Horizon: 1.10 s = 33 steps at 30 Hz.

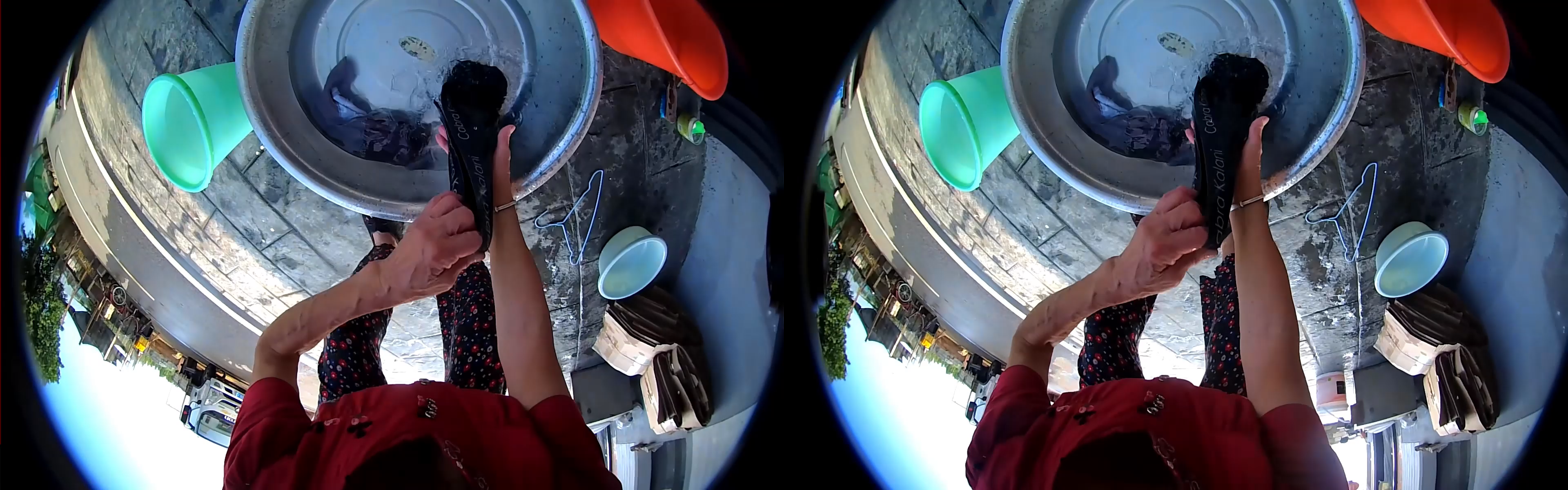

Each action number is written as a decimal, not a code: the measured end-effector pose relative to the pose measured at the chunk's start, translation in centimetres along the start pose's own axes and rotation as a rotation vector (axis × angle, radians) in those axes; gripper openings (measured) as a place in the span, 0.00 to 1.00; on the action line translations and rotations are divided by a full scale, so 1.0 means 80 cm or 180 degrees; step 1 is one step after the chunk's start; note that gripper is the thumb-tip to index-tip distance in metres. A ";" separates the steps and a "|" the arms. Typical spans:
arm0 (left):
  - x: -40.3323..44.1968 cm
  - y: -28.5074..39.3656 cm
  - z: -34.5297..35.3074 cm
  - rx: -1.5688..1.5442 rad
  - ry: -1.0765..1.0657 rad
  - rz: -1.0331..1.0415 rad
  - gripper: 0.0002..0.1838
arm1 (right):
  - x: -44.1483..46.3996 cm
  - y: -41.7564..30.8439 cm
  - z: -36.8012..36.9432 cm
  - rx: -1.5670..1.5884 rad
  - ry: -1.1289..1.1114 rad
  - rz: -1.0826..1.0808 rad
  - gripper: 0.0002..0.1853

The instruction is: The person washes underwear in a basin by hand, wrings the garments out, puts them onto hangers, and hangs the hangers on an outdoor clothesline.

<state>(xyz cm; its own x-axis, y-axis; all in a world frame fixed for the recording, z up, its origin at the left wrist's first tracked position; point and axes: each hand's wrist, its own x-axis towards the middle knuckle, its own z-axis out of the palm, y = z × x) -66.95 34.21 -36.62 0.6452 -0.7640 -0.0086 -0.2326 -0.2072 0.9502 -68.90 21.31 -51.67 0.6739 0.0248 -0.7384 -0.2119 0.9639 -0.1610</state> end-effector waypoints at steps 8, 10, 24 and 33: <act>-0.033 0.011 -0.068 0.0326 0.0535 -0.0013 0.12 | -0.023 -0.006 0.013 -0.0657 0.0432 0.0249 0.12; -0.030 -0.061 -0.078 0.0207 0.1379 -0.1376 0.12 | -0.042 -0.005 0.031 -0.0658 0.0443 0.0367 0.12; 0.027 -0.121 0.032 -0.3020 0.1806 -0.2149 0.05 | -0.038 0.060 0.010 0.0656 0.0826 -0.0203 0.22; -0.015 -0.091 0.015 0.1029 0.0528 -0.0299 0.22 | -0.046 0.021 0.030 0.0927 0.0138 0.0046 0.26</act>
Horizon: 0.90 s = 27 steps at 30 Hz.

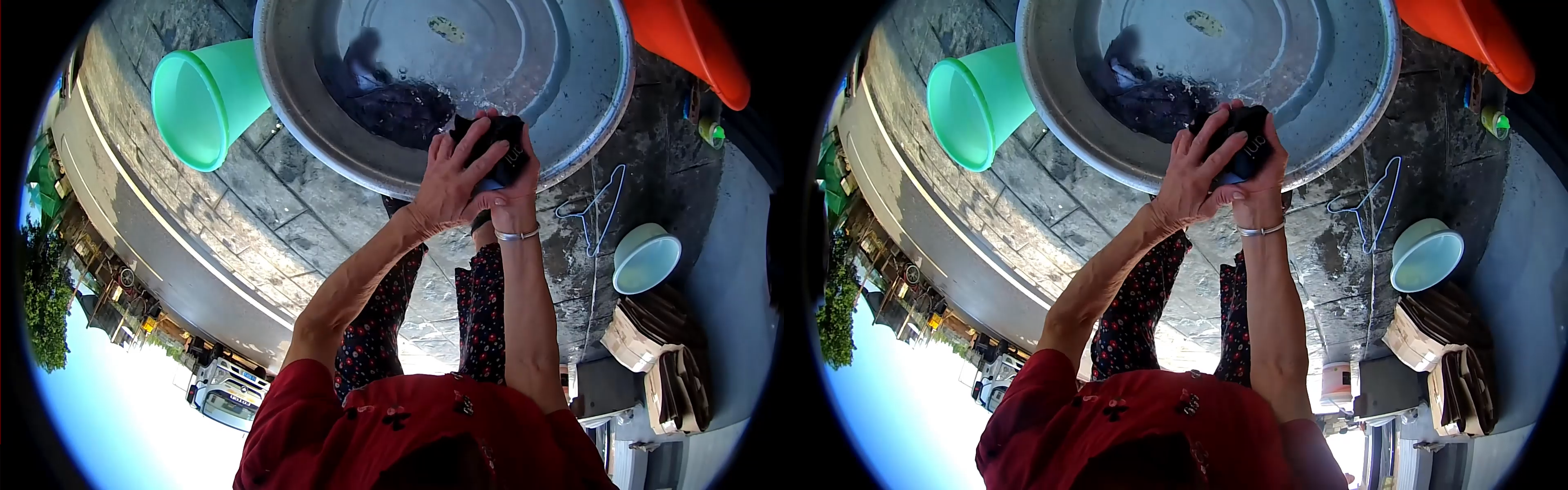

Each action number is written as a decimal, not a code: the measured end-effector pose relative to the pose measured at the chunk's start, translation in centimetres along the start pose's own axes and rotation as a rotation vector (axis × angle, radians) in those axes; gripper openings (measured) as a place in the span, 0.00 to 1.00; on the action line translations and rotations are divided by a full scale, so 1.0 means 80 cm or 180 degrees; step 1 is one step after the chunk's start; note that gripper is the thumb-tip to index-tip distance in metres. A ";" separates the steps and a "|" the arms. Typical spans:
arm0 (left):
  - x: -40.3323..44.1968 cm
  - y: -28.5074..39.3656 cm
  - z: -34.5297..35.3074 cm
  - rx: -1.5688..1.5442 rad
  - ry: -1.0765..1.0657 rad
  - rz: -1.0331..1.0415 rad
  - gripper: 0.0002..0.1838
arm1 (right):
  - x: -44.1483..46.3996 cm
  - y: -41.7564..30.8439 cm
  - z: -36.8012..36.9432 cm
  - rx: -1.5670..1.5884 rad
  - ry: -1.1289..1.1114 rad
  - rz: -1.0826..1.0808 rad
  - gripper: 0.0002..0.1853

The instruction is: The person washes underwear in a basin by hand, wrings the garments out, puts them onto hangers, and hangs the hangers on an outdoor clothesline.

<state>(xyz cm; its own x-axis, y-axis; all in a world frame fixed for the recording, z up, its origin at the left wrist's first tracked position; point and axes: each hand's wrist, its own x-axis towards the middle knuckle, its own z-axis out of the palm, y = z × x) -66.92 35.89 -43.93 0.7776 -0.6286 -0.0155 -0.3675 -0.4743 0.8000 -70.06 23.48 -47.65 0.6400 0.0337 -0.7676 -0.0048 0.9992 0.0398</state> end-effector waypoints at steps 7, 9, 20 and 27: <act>-0.034 -0.192 0.039 -0.0980 0.1119 -0.2058 0.20 | 0.037 -0.012 -0.063 -0.0975 0.1476 -0.0801 0.11; -0.027 -0.233 0.035 0.0063 0.0862 -0.1337 0.15 | 0.060 -0.006 -0.094 -0.1049 0.1419 -0.0588 0.12; 0.037 -0.365 -0.010 0.1813 0.0525 -0.1304 0.25 | 0.084 0.027 -0.106 -0.2028 0.1479 -0.0004 0.38; 0.071 -0.254 -0.016 -0.1790 0.0065 -0.2826 0.07 | 0.102 0.058 -0.073 -0.2031 0.1120 0.0104 0.44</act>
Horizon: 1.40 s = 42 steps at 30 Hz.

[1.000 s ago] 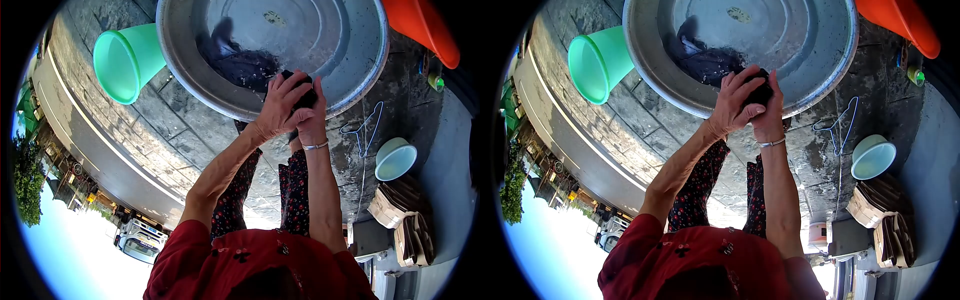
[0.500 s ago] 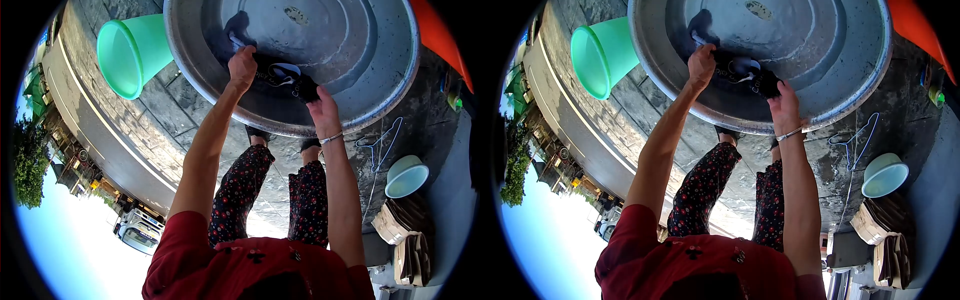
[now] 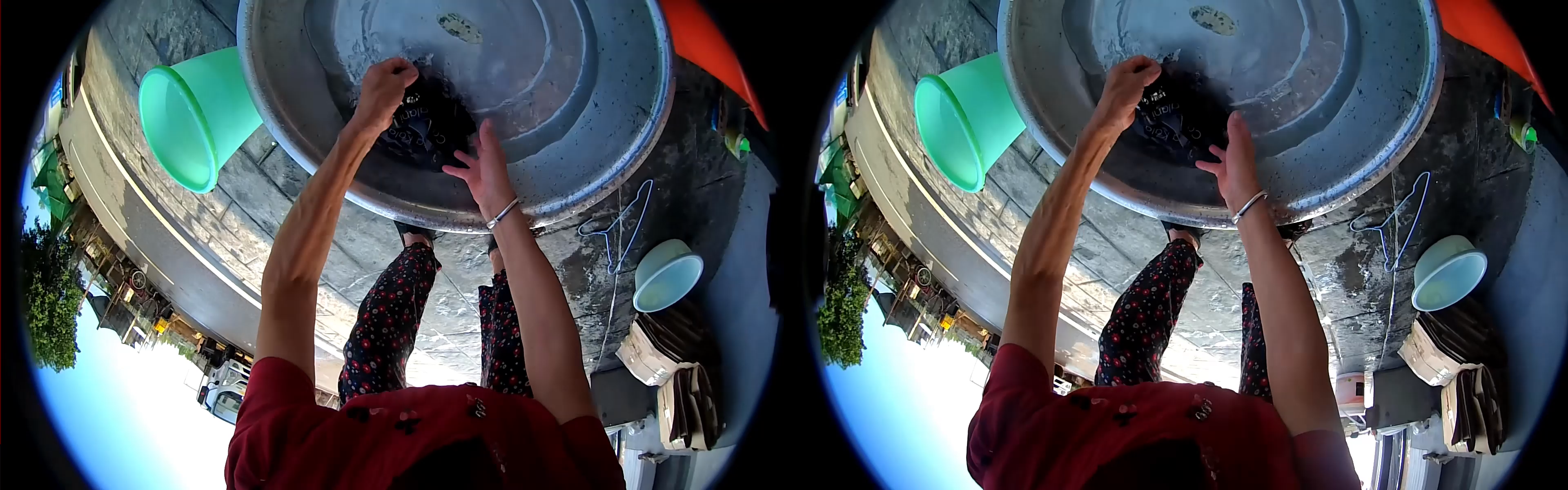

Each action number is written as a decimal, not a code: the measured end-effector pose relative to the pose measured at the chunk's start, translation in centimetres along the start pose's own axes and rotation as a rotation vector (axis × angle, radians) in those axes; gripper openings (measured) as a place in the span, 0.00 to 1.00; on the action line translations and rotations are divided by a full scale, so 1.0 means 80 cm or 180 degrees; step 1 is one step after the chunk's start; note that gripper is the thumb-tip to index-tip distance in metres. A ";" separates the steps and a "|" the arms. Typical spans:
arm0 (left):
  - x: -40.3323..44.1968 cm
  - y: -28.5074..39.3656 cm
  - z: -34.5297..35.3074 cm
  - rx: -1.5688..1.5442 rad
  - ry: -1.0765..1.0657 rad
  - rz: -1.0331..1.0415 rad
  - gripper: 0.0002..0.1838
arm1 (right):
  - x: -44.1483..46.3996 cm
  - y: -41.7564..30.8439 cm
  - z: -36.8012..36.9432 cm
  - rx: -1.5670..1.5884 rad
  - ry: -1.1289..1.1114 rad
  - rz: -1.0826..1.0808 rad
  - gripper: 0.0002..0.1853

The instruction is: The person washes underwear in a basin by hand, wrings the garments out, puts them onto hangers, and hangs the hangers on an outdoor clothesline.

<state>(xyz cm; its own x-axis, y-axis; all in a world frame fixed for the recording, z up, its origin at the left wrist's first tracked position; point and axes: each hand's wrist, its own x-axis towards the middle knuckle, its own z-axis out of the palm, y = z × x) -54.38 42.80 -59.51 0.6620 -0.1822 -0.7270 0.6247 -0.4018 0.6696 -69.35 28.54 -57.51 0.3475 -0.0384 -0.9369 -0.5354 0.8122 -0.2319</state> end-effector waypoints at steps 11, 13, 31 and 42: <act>-0.204 0.047 0.125 -0.0157 -0.0269 0.0251 0.11 | 0.076 -0.013 -0.031 0.1511 -0.3725 0.1364 0.28; -0.176 0.035 0.132 0.0812 0.0116 0.1385 0.13 | 0.022 -0.026 0.005 0.2078 -0.1101 0.0669 0.22; 0.038 -0.024 -0.003 0.4470 0.1074 0.1826 0.37 | 0.019 -0.055 -0.047 -0.0445 0.0209 -0.0816 0.47; 0.004 -0.023 0.088 0.4447 -0.0449 0.2511 0.21 | 0.007 -0.025 -0.064 0.0098 0.0188 -0.0256 0.48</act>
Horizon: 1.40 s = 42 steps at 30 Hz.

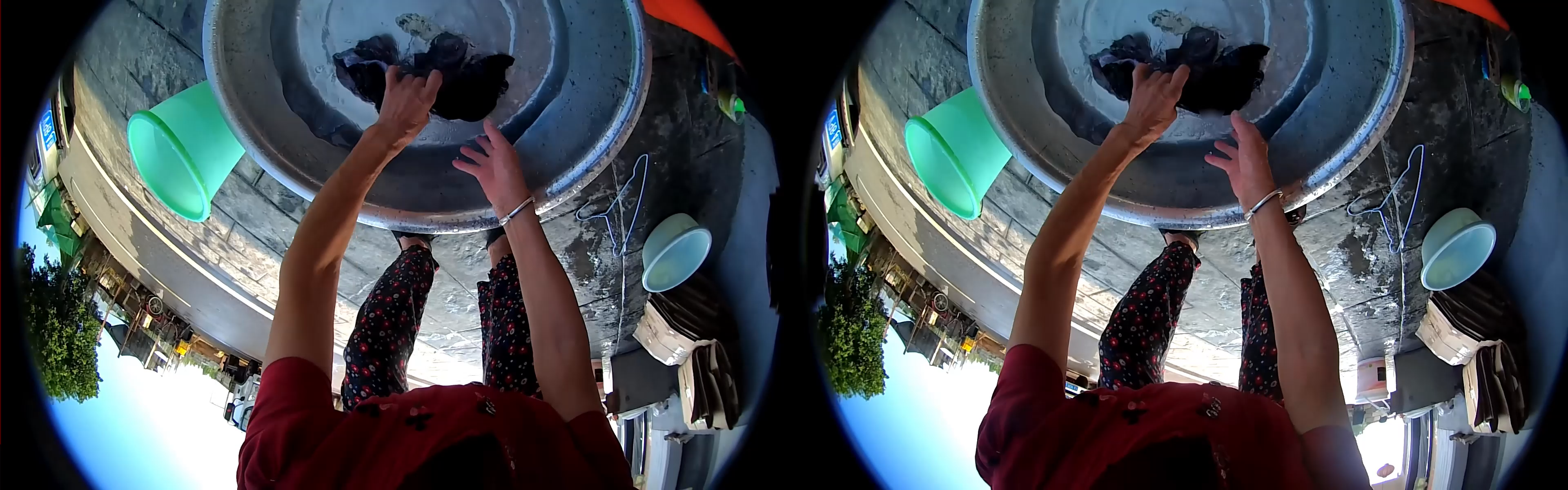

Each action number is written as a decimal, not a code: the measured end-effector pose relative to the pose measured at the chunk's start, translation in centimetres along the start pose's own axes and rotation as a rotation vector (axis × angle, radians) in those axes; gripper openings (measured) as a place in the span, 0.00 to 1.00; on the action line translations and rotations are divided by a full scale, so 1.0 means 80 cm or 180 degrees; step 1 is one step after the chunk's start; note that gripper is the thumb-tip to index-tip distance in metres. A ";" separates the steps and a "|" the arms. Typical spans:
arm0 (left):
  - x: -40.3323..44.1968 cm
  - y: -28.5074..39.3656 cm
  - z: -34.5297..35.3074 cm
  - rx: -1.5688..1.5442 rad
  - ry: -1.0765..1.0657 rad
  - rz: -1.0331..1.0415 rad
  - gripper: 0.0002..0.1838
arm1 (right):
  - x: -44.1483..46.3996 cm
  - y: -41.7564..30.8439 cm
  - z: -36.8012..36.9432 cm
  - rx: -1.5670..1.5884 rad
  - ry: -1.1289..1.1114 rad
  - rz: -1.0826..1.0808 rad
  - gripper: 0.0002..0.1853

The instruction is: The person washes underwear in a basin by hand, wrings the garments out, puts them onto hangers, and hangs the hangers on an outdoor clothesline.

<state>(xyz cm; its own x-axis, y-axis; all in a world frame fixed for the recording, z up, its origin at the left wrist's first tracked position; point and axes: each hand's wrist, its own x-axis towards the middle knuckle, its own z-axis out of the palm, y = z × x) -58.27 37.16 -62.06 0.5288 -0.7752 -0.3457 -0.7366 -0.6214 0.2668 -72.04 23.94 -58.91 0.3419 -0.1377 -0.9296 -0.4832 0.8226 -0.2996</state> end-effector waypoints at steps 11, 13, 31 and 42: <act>-0.125 0.096 -0.189 -0.2354 0.1246 -0.0039 0.26 | -0.071 -0.040 0.097 0.1868 -0.1842 0.0566 0.40; -0.147 0.112 -0.224 -0.2637 0.1023 0.0009 0.26 | -0.091 -0.047 0.098 0.2088 -0.1898 0.0730 0.41; -0.096 0.015 -0.375 -0.5347 -0.0614 -0.1151 0.36 | -0.251 -0.121 0.100 0.0649 -0.2679 0.0446 0.30; -0.101 0.131 -0.356 -0.7914 0.0921 0.1633 0.64 | -0.321 -0.087 0.177 0.3135 -0.3441 0.1326 0.28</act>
<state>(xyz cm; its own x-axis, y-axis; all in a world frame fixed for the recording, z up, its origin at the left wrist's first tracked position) -58.29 33.66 -30.87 0.7215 -0.6911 0.0423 0.6402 0.6892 0.3393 -66.07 29.57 -29.96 0.9406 0.2881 -0.1794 -0.1269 0.7889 0.6012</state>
